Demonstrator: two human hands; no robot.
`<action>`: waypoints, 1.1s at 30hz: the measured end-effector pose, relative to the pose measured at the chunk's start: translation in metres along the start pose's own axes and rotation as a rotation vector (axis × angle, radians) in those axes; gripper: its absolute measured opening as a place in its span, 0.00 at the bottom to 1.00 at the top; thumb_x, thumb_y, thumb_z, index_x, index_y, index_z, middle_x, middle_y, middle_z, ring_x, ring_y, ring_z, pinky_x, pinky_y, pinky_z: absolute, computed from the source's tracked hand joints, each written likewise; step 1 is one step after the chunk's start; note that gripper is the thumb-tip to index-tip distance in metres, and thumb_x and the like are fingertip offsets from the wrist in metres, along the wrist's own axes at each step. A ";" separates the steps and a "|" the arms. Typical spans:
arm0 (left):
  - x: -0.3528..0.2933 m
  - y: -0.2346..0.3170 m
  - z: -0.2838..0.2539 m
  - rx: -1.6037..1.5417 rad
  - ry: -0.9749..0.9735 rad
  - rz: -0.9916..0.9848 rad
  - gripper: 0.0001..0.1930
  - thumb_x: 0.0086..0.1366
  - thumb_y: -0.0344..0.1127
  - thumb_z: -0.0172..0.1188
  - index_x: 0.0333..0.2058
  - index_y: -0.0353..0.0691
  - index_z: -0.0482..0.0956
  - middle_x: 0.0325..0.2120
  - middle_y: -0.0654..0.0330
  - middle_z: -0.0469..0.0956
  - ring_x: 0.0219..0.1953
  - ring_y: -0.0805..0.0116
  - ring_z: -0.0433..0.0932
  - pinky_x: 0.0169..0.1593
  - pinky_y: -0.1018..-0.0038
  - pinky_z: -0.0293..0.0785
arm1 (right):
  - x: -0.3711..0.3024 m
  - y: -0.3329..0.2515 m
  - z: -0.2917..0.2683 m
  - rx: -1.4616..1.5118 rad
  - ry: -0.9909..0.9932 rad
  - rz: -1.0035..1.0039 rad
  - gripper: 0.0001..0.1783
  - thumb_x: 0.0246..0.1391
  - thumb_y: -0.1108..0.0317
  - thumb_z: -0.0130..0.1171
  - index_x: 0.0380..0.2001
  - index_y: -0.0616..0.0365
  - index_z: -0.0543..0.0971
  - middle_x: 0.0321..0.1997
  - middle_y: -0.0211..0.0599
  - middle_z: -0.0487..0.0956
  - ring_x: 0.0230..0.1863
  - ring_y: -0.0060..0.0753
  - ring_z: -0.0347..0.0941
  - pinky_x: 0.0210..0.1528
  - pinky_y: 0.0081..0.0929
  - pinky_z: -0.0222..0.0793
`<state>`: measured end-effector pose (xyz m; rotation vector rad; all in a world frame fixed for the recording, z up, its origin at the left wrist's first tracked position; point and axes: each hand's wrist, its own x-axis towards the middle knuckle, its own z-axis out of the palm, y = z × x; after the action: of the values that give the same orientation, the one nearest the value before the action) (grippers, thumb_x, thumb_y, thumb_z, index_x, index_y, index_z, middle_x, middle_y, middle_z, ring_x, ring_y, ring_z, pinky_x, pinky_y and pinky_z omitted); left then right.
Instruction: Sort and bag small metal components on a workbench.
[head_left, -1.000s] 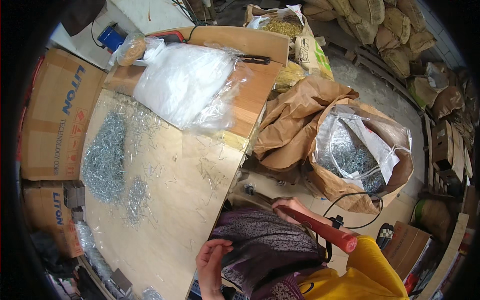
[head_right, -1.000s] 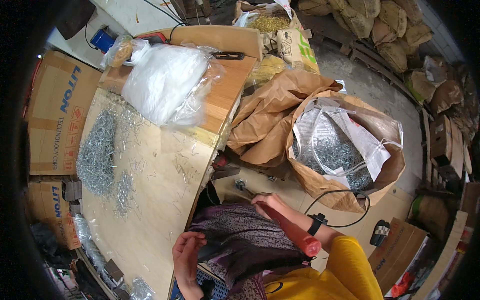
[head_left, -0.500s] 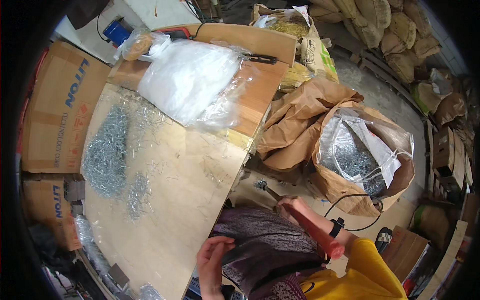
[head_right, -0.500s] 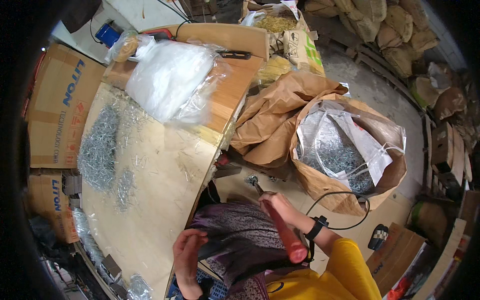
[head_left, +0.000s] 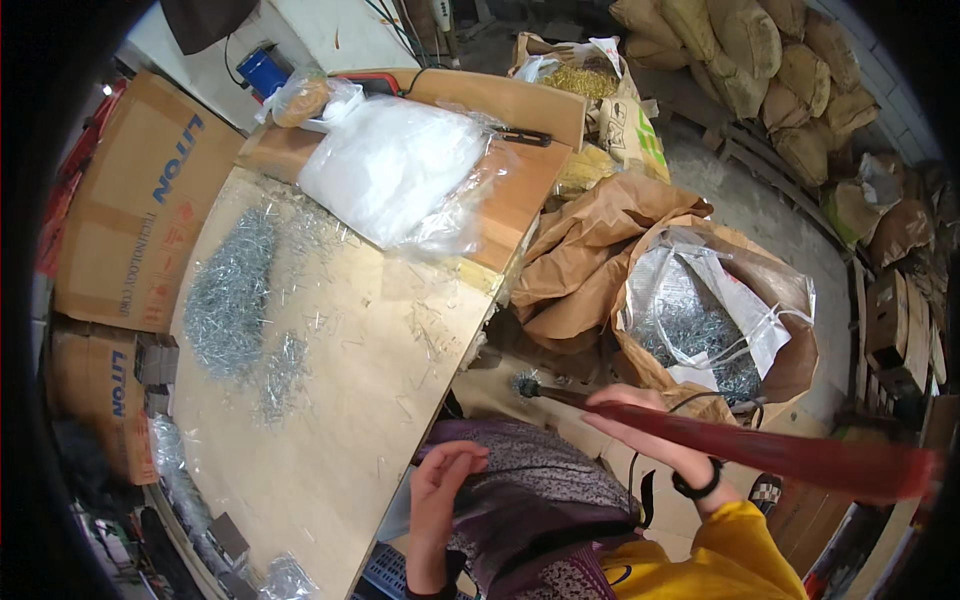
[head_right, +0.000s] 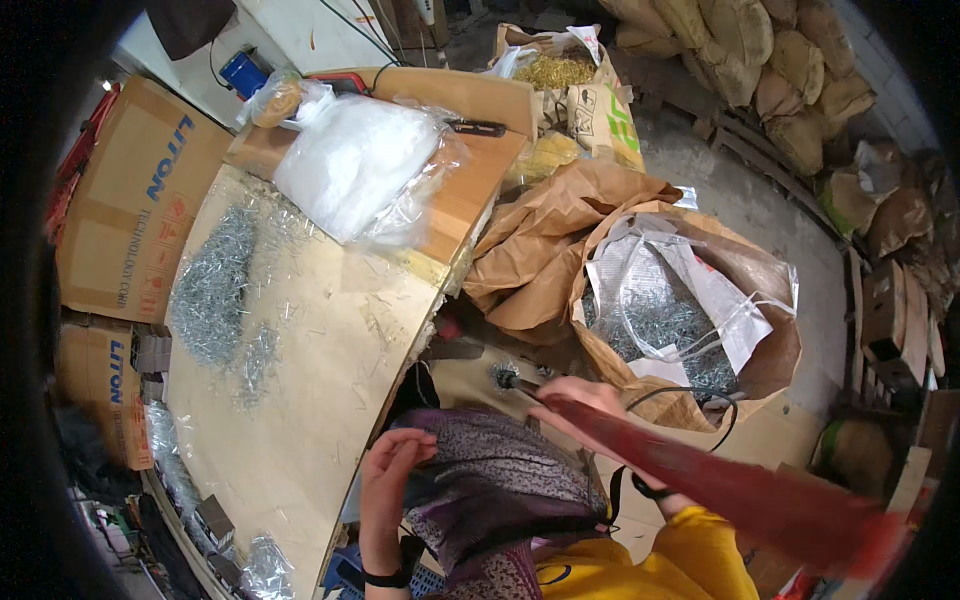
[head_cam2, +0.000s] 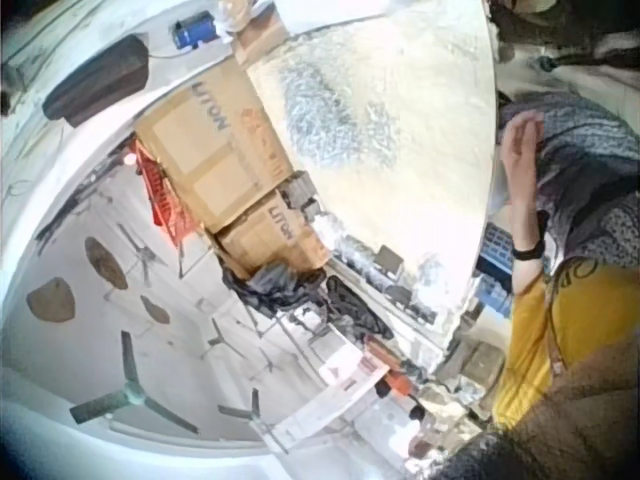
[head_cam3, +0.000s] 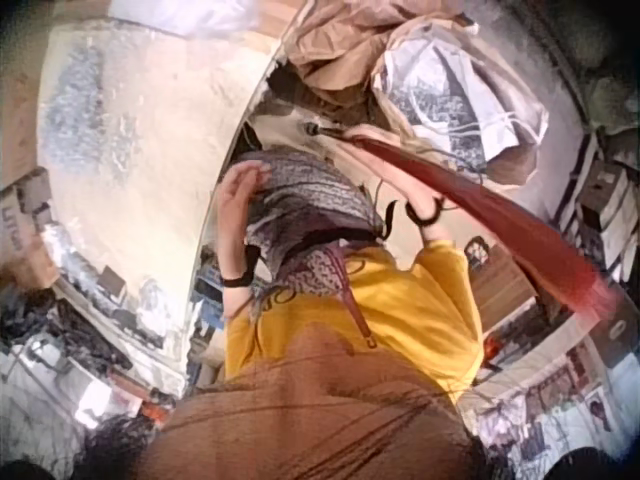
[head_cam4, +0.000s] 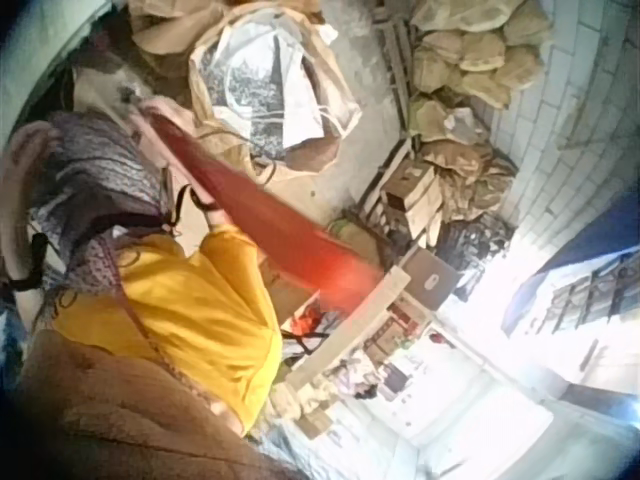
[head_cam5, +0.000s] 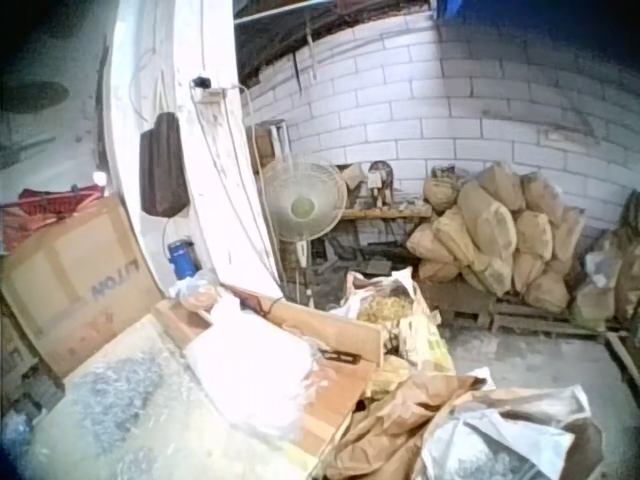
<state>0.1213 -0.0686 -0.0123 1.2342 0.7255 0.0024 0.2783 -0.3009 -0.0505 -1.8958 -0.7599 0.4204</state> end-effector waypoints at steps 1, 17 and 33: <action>0.003 -0.007 0.000 0.002 0.007 0.013 0.09 0.65 0.28 0.52 0.42 0.31 0.75 0.37 0.55 0.79 0.41 0.69 0.77 0.50 0.74 0.70 | -0.008 -0.019 -0.013 0.010 0.080 0.023 0.09 0.47 0.70 0.66 0.31 0.61 0.78 0.29 0.38 0.79 0.29 0.32 0.76 0.33 0.25 0.71; 0.033 -0.061 0.054 -0.568 -0.562 -0.086 0.36 0.65 0.52 0.52 0.64 0.39 0.50 0.63 0.47 0.53 0.67 0.51 0.50 0.66 0.53 0.53 | -0.165 -0.104 -0.232 0.265 1.523 -0.486 0.12 0.63 0.61 0.46 0.38 0.61 0.67 0.31 0.31 0.65 0.31 0.21 0.62 0.47 0.18 0.62; 0.114 0.101 -0.016 -0.420 0.414 0.728 0.14 0.59 0.32 0.62 0.41 0.38 0.69 0.30 0.64 0.74 0.30 0.77 0.71 0.32 0.80 0.67 | -0.048 -0.087 -0.217 0.740 1.249 -0.710 0.11 0.65 0.61 0.43 0.32 0.55 0.64 0.24 0.33 0.64 0.30 0.25 0.60 0.39 0.21 0.60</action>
<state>0.2400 0.0243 0.0152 1.0350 0.5492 0.9852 0.3438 -0.4555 0.1194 -0.7888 -0.2699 -0.7918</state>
